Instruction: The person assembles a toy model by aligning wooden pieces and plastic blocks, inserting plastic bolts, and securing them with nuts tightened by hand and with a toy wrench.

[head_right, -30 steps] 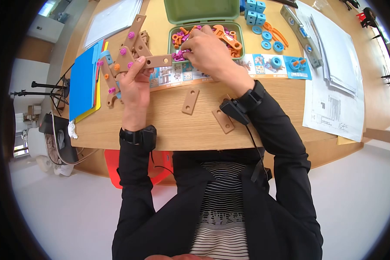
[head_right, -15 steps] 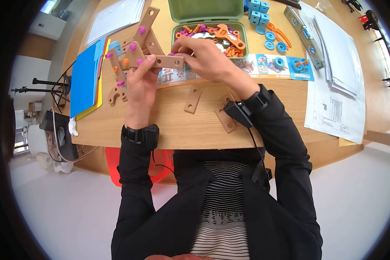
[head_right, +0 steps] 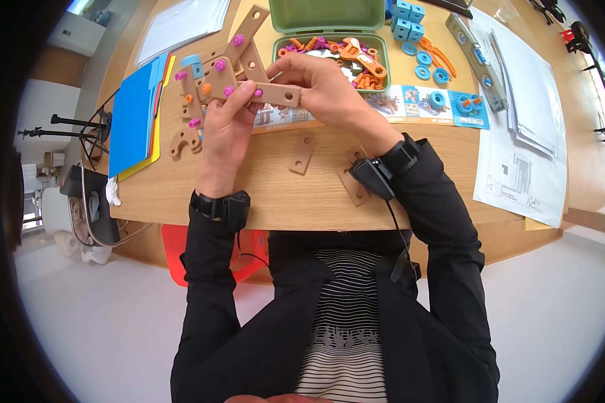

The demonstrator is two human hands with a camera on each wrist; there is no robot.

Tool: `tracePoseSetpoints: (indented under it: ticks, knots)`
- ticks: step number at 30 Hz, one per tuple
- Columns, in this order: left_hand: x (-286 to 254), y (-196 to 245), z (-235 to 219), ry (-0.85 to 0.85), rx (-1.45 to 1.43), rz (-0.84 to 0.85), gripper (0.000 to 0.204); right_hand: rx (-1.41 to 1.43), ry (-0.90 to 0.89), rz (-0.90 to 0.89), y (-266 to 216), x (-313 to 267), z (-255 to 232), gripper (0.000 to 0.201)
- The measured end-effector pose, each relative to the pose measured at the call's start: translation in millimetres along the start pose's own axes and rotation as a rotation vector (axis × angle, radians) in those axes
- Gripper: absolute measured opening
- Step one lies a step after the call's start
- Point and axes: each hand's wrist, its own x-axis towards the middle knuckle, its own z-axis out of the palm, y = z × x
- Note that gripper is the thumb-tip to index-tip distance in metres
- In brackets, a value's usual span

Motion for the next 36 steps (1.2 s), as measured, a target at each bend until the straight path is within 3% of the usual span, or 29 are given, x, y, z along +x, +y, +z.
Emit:
tracePoseSetpoints:
  ticks: [4, 7, 9, 16, 18, 22, 24, 25, 28, 34, 36]
  knots:
    - [-1.5, 2.5, 4.3, -0.012, 0.033, 0.011, 0.013, 0.07, -0.05, 0.025, -11.2, -4.4, -4.0, 0.032]
    - [-1.7, 3.5, 7.9, -0.017, 0.038, -0.008, 0.017, 0.278, -0.021, 0.096, -14.5, -5.3, -8.4, 0.037]
    - [-1.9, 2.5, 8.6, -0.006, 0.159, -0.017, 0.019, 0.364, -0.069, 0.141, -14.8, -3.7, -12.5, 0.049]
    - [-2.1, -0.1, 8.2, -0.053, 0.23, 0.038, 0.021, 0.279, 0.01, 0.122, -19.0, -2.7, -7.6, 0.04]
    - [-2.4, -4.4, 9.6, 0.095, 0.237, 0.052, 0.019, -0.1, 0.169, 0.099, -27.6, -1.2, -14.7, 0.035]
    - [1.2, -3.9, 0.8, 0.128, 0.169, 0.103, 0.017, -0.442, 0.366, 0.07, -27.8, 0.3, -51.5, 0.029]
    - [4.0, -5.2, -3.9, 0.173, 0.104, 0.138, 0.015, -0.716, 0.434, 0.007, -19.6, -3.0, -65.6, 0.023]
    - [4.8, -5.7, -5.1, 0.171, 0.103, 0.137, 0.015, -0.84, 0.451, -0.124, -16.3, -4.0, -68.2, 0.021]
    - [6.4, -7.1, -8.5, 0.203, 0.088, 0.127, 0.013, -0.971, 0.315, 0.009, -9.5, -6.8, -75.0, 0.018]
    - [5.8, -6.0, -8.0, 0.219, 0.099, 0.108, 0.012, -1.337, 0.268, -0.081, -5.9, -10.5, -70.5, 0.016]
    - [6.0, -6.9, -8.5, 0.217, 0.097, 0.113, 0.013, -1.339, 0.261, -0.088, -8.7, -9.8, -67.8, 0.017]
